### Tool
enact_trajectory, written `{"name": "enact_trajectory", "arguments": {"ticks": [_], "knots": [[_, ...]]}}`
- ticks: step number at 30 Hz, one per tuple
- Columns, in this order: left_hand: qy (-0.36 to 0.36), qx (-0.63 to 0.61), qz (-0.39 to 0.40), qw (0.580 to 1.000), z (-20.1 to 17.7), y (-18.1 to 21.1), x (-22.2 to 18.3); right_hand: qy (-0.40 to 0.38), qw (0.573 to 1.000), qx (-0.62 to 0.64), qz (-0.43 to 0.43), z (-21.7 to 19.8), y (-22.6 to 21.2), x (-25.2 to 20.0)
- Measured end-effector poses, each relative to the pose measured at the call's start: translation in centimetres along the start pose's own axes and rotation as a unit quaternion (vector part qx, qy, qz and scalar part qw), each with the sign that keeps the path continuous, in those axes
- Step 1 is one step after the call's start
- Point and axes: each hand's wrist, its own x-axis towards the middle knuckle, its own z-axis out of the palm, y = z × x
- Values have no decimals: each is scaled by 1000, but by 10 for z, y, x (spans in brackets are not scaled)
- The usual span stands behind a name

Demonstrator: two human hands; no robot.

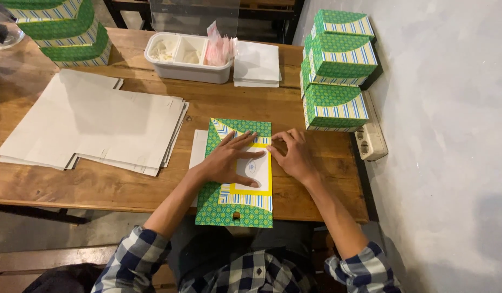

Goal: Assembling cardboard boxes by folding and tucking flaps from flat sheets.

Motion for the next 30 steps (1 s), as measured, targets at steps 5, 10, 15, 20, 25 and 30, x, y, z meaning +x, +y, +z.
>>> {"name": "enact_trajectory", "arguments": {"ticks": [5, 10, 15, 20, 25, 30], "knots": [[1, -2, 1, 1000, 4, -3, -1, -51, 998, 1, 25, -23, -26, -21], [3, -7, -5, 1000, 5, -4, -1, -66, 997, 4, 27, -26, -36, -43], [7, -5, -5, 1000, 7, -6, -1, -48, 999, 5, 15, -24, -41, -74], [10, -16, -3, 1000, 8, -7, 0, -43, 999, -20, 19, -26, -55, -98], [16, -10, -6, 1000, 9, -7, 0, -22, 1000, 0, 7, -24, -63, -111], [18, -15, -4, 1000, 9, -8, 0, -38, 999, 9, 15, -30, -68, -111]]}}
